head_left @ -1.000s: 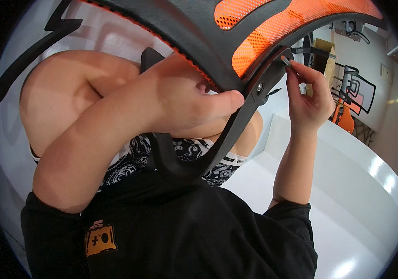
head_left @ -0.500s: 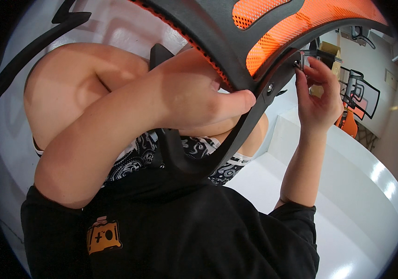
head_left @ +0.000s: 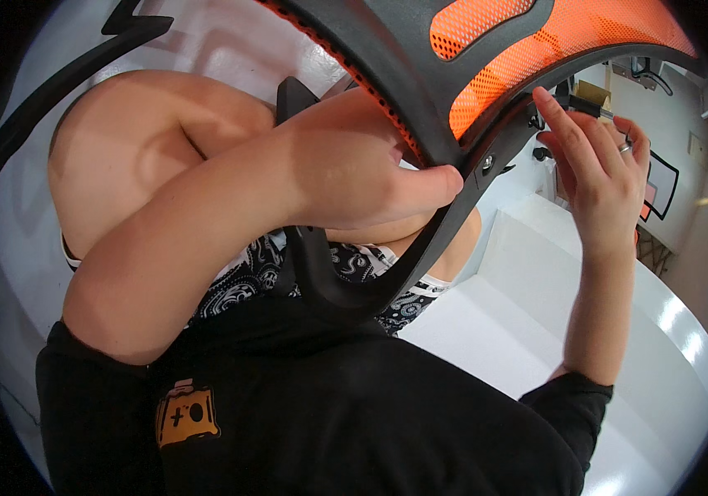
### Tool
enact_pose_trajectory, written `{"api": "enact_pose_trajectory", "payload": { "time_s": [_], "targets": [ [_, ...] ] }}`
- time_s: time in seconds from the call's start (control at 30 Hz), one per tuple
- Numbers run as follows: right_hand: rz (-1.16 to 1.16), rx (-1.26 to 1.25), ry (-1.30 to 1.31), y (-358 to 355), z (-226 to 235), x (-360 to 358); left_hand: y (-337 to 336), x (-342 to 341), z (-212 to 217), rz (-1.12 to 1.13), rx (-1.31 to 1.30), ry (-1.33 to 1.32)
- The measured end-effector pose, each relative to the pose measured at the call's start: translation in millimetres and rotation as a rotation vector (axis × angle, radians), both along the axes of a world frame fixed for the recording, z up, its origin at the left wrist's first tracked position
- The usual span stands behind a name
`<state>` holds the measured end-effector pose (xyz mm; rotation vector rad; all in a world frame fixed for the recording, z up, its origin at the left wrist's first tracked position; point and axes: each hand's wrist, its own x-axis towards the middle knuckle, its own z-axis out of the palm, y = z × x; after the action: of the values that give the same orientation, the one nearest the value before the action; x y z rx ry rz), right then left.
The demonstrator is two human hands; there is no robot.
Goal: The person assembles an office chair by attaching the backrest to the seat using a screwdriver and screws. They tighten multiple screws on both sides of the backrest, then flip the chair to attach the seat base.
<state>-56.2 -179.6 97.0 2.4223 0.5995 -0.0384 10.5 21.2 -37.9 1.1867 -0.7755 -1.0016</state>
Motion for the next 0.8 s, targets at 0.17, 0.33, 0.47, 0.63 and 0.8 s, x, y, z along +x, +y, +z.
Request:
{"api": "enact_pose_trajectory", "payload": {
  "time_s": [0.17,0.33,0.47,0.63,0.8],
  "targets": [
    [0.367,0.042,0.144,-13,10,22,4,8,7,-0.106,0.14,-0.086],
    [0.551,0.13,0.322,-25,11,41,2,4,6,0.001,0.022,-0.034],
    [0.625,0.104,0.29,-30,13,44,2,0,-2,-0.032,0.048,0.018],
    [0.677,0.114,0.25,-32,8,49,-3,-4,-4,0.178,-0.083,-0.07],
    [0.763,0.029,0.275,-38,4,54,3,-2,-5,0.063,0.023,-0.033]
  ]
}}
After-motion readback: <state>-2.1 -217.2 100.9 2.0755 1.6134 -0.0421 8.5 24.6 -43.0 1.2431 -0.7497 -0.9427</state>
